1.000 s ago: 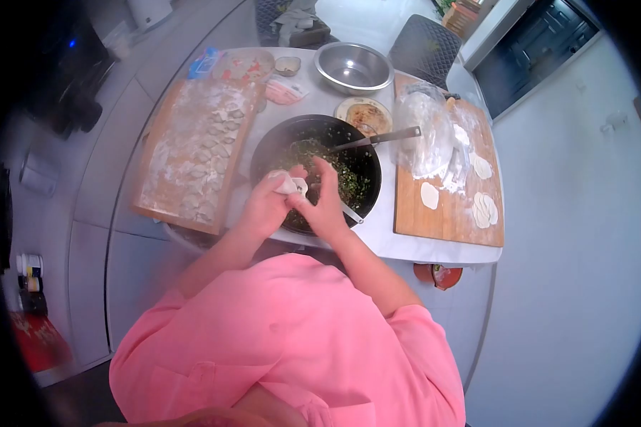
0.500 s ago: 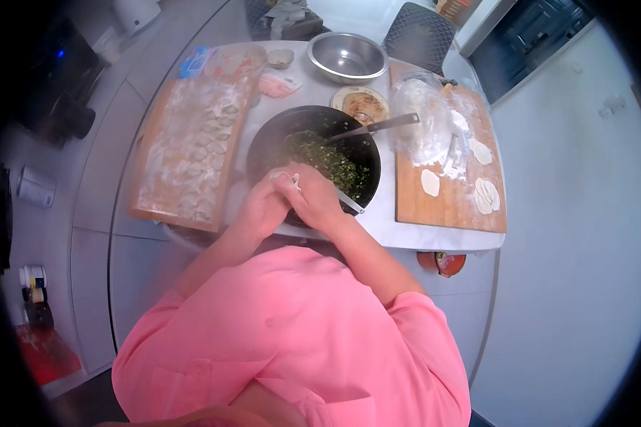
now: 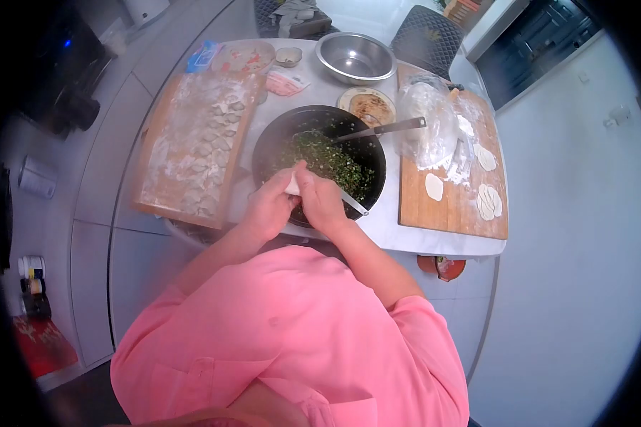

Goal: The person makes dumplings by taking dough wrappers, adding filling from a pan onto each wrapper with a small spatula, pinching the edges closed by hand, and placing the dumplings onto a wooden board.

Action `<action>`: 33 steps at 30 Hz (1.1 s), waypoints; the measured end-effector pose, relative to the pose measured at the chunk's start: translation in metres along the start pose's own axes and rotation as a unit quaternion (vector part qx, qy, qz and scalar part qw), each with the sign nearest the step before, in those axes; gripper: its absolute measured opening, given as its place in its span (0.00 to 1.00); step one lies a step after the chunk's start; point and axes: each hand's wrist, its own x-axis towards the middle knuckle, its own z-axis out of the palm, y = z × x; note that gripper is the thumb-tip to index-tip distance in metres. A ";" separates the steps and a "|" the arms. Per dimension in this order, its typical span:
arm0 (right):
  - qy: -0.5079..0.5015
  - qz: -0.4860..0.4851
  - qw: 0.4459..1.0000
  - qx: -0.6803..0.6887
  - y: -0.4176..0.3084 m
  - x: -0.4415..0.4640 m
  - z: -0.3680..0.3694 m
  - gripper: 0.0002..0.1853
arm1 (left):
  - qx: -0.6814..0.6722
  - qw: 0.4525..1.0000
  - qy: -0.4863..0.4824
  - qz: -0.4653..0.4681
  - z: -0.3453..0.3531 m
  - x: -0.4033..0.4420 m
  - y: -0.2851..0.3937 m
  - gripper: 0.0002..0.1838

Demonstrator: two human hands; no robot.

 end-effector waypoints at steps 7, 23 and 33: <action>-0.044 0.159 0.962 0.218 -0.010 -0.005 0.003 0.34 | 0.379 0.892 -0.056 0.241 0.007 -0.005 0.003 0.21; -0.068 0.110 0.971 0.200 -0.012 -0.007 0.001 0.32 | 0.546 0.785 -0.043 0.288 0.003 -0.002 0.008 0.20; -0.174 0.062 0.961 0.204 -0.037 -0.011 -0.005 0.30 | 0.474 0.792 -0.199 0.329 0.023 -0.018 0.026 0.25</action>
